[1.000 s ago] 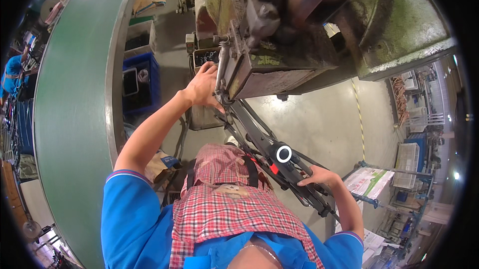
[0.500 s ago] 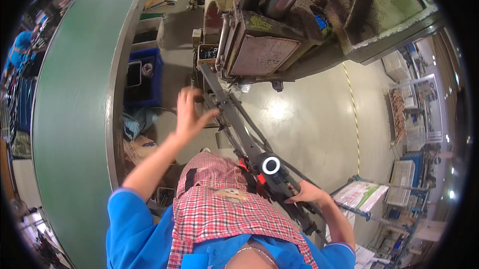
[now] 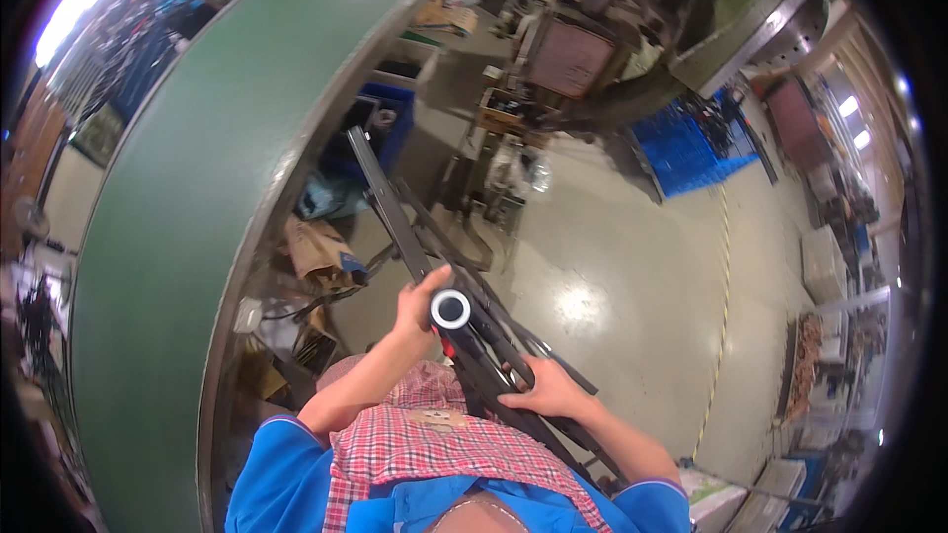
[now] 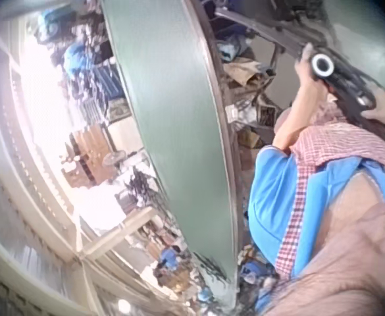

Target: The person repeatedly picks up metal frame components from a green worktable, places them into a press machine, and operates the press to join parts. The person then removes the assembled frames and returns them to the table, repeating the cycle with multiple units.

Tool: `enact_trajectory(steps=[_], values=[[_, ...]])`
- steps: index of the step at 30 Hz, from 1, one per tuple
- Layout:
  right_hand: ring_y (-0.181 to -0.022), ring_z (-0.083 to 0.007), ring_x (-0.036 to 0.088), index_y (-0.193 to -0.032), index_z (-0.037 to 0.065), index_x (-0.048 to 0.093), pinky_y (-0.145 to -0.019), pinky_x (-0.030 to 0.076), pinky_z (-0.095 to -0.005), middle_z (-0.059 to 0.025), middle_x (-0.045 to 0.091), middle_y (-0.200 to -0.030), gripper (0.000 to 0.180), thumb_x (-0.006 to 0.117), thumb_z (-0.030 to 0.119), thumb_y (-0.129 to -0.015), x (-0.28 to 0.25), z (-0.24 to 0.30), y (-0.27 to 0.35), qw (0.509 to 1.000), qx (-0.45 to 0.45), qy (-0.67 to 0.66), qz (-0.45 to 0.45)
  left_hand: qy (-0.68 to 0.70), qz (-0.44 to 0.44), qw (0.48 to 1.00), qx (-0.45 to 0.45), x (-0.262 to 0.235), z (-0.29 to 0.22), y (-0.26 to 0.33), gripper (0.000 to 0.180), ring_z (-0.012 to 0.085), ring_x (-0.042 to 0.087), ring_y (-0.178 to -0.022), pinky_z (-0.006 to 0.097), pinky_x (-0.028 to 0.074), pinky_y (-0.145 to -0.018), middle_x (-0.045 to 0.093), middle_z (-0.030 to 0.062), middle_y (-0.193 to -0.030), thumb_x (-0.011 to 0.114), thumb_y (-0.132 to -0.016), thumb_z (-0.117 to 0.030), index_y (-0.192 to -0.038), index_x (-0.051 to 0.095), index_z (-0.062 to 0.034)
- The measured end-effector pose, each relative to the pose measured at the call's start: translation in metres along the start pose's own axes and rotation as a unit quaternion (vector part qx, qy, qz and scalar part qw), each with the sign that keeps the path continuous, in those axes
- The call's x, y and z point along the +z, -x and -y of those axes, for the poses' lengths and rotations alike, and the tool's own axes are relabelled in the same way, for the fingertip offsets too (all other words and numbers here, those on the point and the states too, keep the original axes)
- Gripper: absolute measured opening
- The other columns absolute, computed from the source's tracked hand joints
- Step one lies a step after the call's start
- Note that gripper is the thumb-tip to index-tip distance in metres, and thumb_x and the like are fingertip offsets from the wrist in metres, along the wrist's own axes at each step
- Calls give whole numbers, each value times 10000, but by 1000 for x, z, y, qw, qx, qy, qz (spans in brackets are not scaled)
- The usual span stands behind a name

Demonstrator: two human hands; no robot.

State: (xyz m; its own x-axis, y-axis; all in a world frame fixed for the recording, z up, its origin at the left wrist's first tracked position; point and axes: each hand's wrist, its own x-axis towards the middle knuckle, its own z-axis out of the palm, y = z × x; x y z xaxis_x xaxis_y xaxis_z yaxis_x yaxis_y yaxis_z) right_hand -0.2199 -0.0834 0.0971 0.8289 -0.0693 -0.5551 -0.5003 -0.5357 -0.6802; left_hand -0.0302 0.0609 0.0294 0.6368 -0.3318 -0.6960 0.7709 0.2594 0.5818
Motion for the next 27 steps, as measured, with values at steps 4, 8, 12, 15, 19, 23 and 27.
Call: enact_trajectory(steps=[4,8,12,15,19,23,27], values=[[-681,-346,639,-1075,5,570,-632,493,-418,-180,636,-714,569,754,358,-668,27,94,0,977,-186,96,-49,91,35,987,128,-57,-97,88,186,132,575,-526,269,494,-532,576,-3,-636,706,-797,-241,-737,581,-116],[-621,-385,613,-1070,24,518,-576,478,-470,-187,606,-647,545,739,319,-669,73,205,-2,887,-376,267,-18,239,107,905,335,-172,-152,176,208,160,567,-561,282,496,-645,570,35,-632,635,-849,-237,-731,555,-85],[-637,-355,627,-1015,48,504,-564,477,-461,-153,606,-645,470,725,264,-662,134,334,-21,746,-524,410,28,335,93,770,535,-310,-174,240,160,189,581,-684,334,483,-830,562,41,-707,593,-865,-210,-797,545,-73],[-643,-331,630,-966,64,512,-556,467,-441,-120,617,-665,390,707,256,-687,194,419,-54,655,-597,460,54,448,-124,706,534,-373,-166,280,135,182,607,-765,333,478,-863,606,21,-792,567,-887,-257,-894,586,-124],[-705,-302,649,-944,73,508,-594,486,-428,-104,633,-715,315,687,204,-720,294,474,-116,559,-630,538,42,447,-199,685,539,-495,-106,241,279,196,620,-876,347,508,-821,620,50,-1002,475,-954,-331,-1071,579,-100],[-854,-221,655,-959,114,542,-672,515,-369,-38,633,-849,168,585,150,-800,377,465,-187,481,-668,567,32,461,-135,736,477,-496,-39,235,267,195,624,-955,359,530,-803,628,46,-1068,539,-917,-291,-1143,559,-149],[-1046,-207,572,-1112,117,542,-956,420,-368,-33,597,-1036,361,598,124,-756,412,450,-197,485,-699,521,71,516,-209,696,453,-501,-18,244,380,204,631,-993,375,560,-787,612,32,-1148,570,-899,-238,-1270,498,-271]])
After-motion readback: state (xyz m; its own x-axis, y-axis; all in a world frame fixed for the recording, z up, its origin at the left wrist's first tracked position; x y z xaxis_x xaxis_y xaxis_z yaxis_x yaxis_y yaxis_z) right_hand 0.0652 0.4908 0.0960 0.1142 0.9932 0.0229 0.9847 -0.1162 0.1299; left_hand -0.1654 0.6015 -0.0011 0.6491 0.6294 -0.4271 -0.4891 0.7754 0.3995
